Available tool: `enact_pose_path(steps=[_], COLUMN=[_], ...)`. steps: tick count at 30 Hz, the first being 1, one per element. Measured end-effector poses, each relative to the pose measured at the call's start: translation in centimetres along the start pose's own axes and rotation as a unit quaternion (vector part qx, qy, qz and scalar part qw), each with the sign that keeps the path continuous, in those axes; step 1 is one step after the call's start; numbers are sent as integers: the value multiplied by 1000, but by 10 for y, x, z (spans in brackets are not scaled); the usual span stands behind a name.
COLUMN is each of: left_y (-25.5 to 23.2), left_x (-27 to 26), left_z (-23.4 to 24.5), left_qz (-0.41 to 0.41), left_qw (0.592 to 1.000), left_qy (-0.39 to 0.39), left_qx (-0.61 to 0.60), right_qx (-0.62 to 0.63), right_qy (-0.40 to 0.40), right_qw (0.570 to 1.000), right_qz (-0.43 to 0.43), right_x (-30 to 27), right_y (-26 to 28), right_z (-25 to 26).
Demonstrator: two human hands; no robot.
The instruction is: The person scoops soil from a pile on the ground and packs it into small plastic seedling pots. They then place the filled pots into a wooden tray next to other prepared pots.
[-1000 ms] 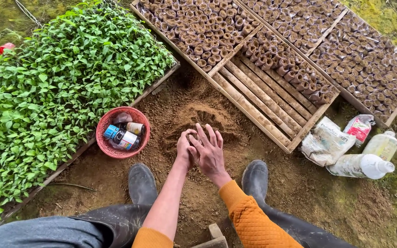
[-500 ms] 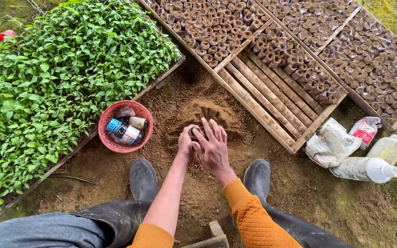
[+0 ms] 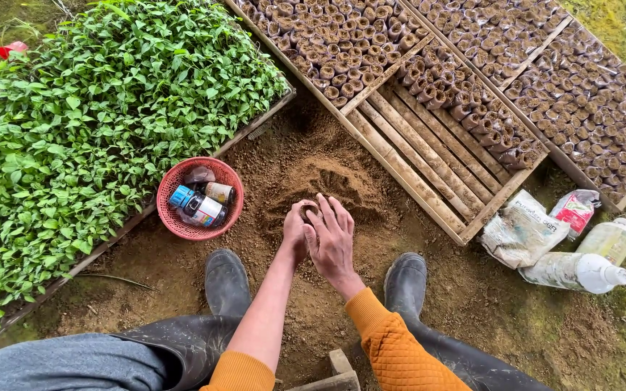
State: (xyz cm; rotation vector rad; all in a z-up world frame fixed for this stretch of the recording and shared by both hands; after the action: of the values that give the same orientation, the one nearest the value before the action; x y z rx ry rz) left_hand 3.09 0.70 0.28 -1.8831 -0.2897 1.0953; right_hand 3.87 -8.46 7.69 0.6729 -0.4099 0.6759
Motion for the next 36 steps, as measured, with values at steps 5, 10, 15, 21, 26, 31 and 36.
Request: enact_pose_path(steps=[5,10,15,21,26,31,36], left_y=[14,33,57,85,80,58,52], left_x=[-2,0,0,24,32,21,18], left_z=[13,12,11,12,8,6,5], left_qz=[-48,-30,97,225,241,188,137], left_qw=[989,985,992,973,968,981,990], left_qy=[23,29,-21,-22,-21,-21,12], left_qx=[136,168,82,-36,-73,-52,-41], right_qx=[-65,-96,85,49,-6,-38,-57], right_qy=[16,73,72,-35,-40,-19,-36], right_qw=[997,986,951,970,998,998,995], right_qz=[-37,-112,-288,-234,-37,51,77], right_x=[-11,-26,-26,-27,-27,-25,-26], right_y=[10,16,6,-27,-33,-20,-17], right_z=[-8,-16,-13,-6,-1,2,-1])
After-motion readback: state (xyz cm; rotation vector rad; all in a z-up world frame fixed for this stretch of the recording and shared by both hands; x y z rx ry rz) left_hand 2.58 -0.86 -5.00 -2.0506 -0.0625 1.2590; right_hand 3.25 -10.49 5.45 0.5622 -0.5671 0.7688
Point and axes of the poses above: each hand's wrist, its own x-axis towards the middle knuckle, its own z-axis out of the back of the hand, y = z × x, the point moved 4 cm from there along x, towards the middle knuckle, and after that the axes turned 11 degrees about -y, right-handed, at the moved point
